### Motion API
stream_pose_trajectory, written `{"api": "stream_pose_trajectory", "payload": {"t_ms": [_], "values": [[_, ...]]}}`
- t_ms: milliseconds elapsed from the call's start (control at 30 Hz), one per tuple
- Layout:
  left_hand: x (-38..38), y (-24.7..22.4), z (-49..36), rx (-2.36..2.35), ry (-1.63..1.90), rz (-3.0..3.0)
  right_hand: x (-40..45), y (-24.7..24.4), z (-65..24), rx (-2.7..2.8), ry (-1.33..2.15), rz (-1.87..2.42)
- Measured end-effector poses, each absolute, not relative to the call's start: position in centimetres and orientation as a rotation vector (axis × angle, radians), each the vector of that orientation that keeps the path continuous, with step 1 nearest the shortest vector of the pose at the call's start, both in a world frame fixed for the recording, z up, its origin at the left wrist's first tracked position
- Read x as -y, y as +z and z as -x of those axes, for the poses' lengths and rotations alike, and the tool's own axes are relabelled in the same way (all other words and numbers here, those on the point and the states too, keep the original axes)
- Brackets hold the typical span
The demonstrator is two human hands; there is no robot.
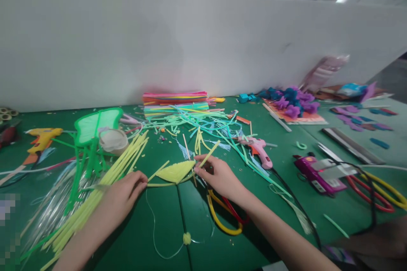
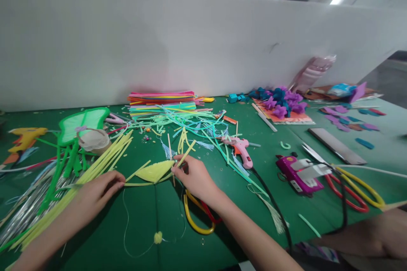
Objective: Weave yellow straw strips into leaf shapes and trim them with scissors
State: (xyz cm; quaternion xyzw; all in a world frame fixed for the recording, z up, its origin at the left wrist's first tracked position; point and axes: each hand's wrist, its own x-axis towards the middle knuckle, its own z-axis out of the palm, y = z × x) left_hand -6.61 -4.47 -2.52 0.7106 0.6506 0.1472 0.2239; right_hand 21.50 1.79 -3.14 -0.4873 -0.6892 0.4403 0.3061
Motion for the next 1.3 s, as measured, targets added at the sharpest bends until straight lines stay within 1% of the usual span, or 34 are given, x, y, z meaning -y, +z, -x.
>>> {"api": "stream_pose_trajectory", "payload": {"t_ms": [267,433,500,567,767,867,967,1067,1300], "values": [[3.9,-2.2,5.7,-1.864,0.613,-1.67,-2.1,-3.3,-21.3,1.713,1.403,1.24],[4.2,-2.4,5.2,-1.77,0.908,-1.324,-2.0,-3.4,-21.4,1.567,1.538,1.149],[4.5,-2.5,4.7,-1.722,1.025,-1.183,-1.9,-3.5,-21.4,1.573,1.519,1.162],[4.9,-2.6,4.2,-1.669,1.124,-1.041,-1.7,-3.5,-21.5,1.667,1.381,1.208],[5.8,-3.6,3.5,-1.669,1.299,-0.852,-0.2,-3.2,-22.0,2.106,0.659,1.164],[5.8,-4.2,3.4,-1.717,1.408,-0.893,0.6,-3.1,-22.2,2.226,0.509,1.136],[5.9,-4.5,3.3,-1.879,1.331,-1.1,0.9,-2.9,-22.1,2.306,0.443,1.108],[6.0,-4.6,3.3,-2.01,1.204,-1.303,0.8,-2.7,-22.0,2.342,0.453,1.093],[5.7,-5.9,3.9,-2.028,1.035,-1.546,0.8,-2.1,-22.3,2.224,0.782,1.098]]}}
